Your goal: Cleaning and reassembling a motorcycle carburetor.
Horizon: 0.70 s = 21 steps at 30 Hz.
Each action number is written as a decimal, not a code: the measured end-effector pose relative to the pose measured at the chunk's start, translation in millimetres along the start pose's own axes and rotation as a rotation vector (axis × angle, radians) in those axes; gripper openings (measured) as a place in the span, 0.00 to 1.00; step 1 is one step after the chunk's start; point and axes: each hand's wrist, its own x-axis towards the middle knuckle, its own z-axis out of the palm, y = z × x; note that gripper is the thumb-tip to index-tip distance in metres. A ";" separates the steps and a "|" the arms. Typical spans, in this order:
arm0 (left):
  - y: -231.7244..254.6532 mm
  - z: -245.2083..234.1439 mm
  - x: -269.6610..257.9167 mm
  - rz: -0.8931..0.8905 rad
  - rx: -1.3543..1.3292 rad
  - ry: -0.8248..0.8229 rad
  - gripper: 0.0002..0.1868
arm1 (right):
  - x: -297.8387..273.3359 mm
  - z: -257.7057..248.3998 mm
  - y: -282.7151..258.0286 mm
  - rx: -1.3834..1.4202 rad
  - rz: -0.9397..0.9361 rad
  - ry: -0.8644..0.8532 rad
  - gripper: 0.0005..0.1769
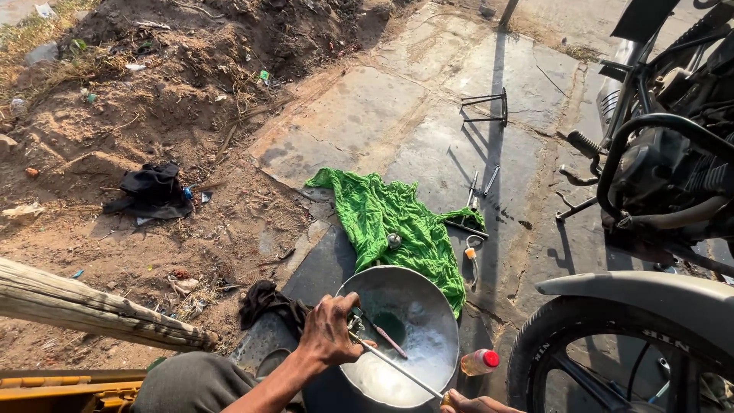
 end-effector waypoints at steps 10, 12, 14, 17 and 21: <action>-2.0 -3.1 -10.3 0.249 -0.052 0.275 0.50 | -87.8 135.1 81.3 -0.059 -0.483 0.495 0.12; 13.9 -22.2 -3.9 -0.025 -0.071 0.071 0.39 | -97.2 138.3 99.2 -0.898 -1.246 0.542 0.07; 18.2 -29.6 3.8 -0.009 -0.043 0.078 0.39 | -113.4 166.8 108.5 -0.979 -1.307 0.628 0.09; 30.0 -38.9 13.0 -0.009 -0.070 0.090 0.37 | -135.1 172.8 102.7 -1.140 -1.407 0.700 0.13; 26.9 -44.9 20.1 -0.192 -0.191 0.075 0.40 | -117.6 129.2 70.6 -0.834 -1.438 0.407 0.16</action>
